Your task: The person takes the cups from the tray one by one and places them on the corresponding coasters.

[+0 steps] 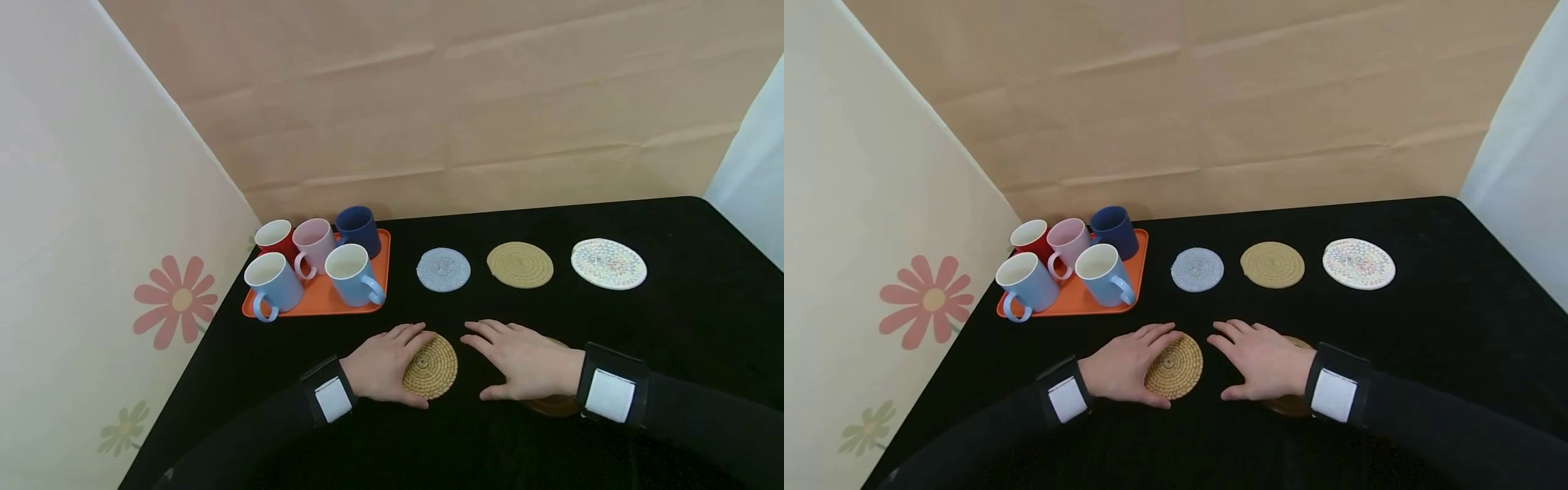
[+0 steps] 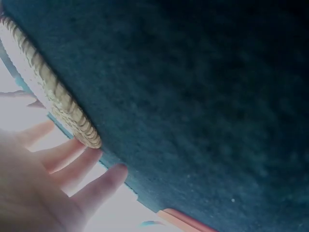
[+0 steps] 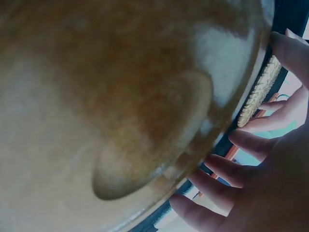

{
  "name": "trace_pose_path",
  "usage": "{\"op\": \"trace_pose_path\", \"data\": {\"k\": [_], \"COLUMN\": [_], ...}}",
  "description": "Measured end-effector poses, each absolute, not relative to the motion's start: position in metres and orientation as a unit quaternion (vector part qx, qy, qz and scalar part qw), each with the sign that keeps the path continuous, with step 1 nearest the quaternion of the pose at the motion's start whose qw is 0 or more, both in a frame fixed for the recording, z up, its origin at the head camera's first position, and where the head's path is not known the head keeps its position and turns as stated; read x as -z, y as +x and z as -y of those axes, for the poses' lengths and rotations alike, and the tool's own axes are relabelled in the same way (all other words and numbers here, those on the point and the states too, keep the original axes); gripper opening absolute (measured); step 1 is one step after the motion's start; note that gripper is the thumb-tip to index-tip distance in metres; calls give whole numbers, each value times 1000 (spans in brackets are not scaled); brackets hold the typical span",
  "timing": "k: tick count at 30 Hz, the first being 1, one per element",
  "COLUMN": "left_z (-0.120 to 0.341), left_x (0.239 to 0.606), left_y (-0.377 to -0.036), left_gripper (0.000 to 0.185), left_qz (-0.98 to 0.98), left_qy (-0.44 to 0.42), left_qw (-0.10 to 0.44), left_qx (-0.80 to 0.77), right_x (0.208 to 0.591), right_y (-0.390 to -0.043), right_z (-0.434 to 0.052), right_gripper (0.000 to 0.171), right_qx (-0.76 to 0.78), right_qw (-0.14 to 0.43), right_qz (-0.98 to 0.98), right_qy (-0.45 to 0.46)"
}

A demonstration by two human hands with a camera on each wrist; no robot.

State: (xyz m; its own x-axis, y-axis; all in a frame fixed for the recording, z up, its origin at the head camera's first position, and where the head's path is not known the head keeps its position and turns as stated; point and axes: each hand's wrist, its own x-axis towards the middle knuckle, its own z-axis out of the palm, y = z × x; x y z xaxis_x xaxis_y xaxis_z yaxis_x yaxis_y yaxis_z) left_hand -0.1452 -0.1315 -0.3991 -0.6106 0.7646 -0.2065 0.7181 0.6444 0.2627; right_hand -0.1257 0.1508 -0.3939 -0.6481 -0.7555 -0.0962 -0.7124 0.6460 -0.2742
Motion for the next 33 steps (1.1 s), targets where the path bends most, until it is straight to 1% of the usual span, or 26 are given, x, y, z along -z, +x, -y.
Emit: {"op": "trace_pose_path", "data": {"k": [10, 24, 33], "left_z": [124, 106, 98], "left_x": [400, 402, 401], "left_y": [-149, -157, -161], "left_gripper": [98, 96, 97], "left_qz": [-885, -879, -880], "left_qy": [434, 454, 454], "left_qw": [135, 121, 121], "left_qx": [-98, -84, -74], "right_x": [395, 389, 385], "right_y": [-126, -124, -123], "right_z": [-154, -162, -167], "right_gripper": [82, 86, 85], "right_qx": [106, 115, 113], "right_qw": [118, 120, 133], "right_qz": [-902, -907, -913], "right_qy": [-402, -388, -370]}}
